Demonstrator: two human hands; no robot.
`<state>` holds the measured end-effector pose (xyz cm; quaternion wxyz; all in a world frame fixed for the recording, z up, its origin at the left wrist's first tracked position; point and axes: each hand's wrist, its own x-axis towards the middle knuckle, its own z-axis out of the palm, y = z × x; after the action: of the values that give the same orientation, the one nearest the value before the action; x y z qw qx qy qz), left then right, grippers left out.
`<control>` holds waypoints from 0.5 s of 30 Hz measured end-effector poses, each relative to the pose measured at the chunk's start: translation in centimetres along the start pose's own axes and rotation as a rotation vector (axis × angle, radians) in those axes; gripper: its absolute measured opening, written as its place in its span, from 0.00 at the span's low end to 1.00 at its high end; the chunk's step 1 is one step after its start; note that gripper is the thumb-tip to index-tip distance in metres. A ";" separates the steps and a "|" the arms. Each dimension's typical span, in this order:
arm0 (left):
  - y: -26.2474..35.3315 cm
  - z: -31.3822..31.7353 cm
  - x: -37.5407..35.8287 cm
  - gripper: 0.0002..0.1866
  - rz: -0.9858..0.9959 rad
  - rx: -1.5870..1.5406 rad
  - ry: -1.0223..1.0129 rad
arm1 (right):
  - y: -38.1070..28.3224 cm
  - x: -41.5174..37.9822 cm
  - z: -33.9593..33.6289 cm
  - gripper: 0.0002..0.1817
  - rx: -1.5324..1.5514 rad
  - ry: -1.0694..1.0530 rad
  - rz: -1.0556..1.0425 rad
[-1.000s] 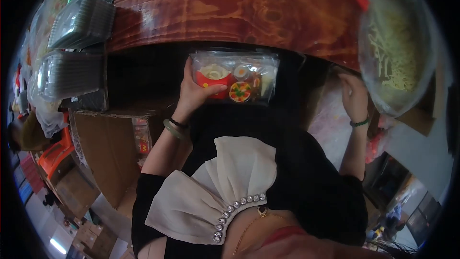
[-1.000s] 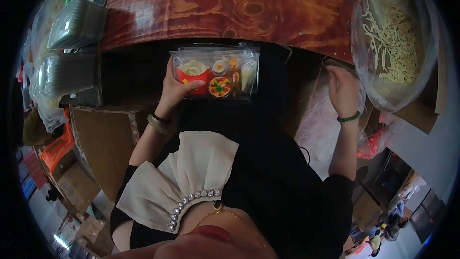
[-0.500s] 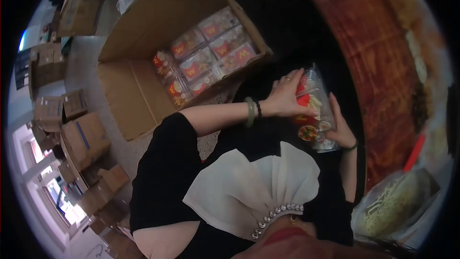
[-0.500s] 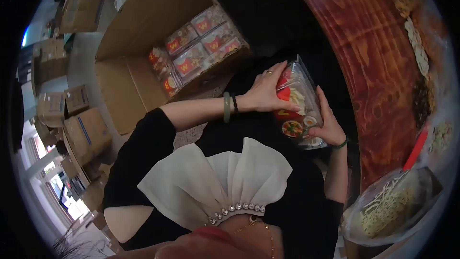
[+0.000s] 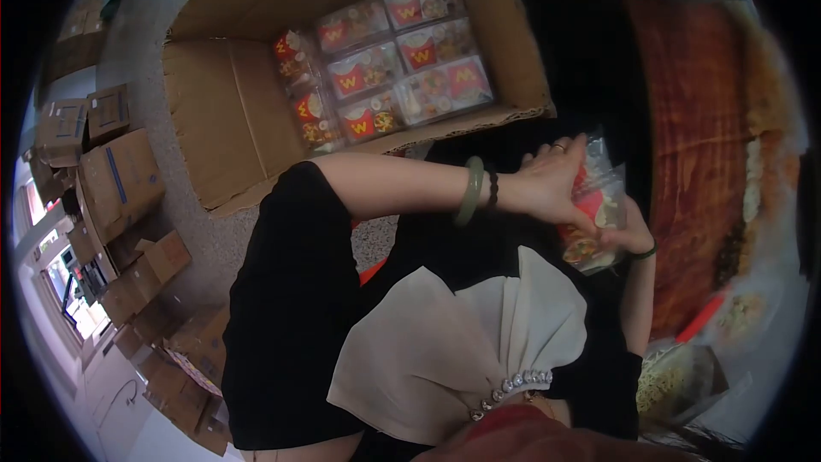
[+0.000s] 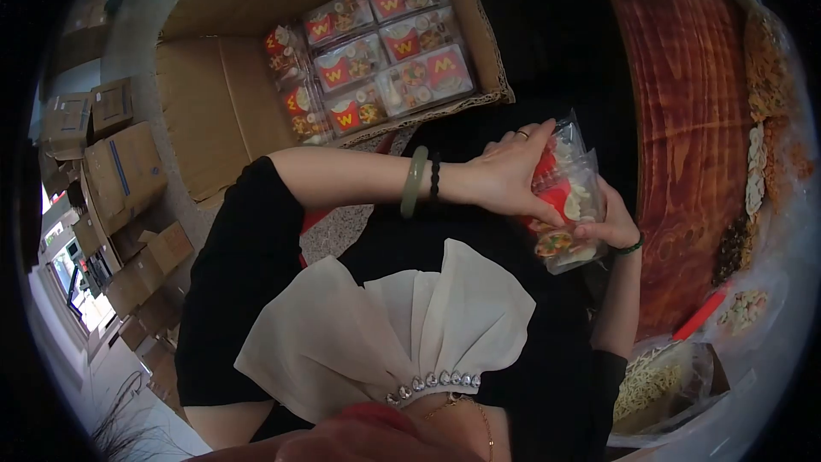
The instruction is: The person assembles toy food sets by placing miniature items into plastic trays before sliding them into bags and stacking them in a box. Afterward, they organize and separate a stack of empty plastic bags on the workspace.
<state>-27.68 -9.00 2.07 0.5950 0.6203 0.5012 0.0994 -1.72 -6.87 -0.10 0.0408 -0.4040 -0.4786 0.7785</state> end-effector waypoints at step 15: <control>-0.8 -14.1 -8.4 0.61 0.435 -0.913 0.443 | -20.3 5.9 3.2 0.49 -0.216 0.013 -0.396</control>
<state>-42.26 -6.43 9.19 0.6496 0.3526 0.3807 0.5557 -14.34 4.43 12.92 0.1525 -0.3091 -0.6290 0.6968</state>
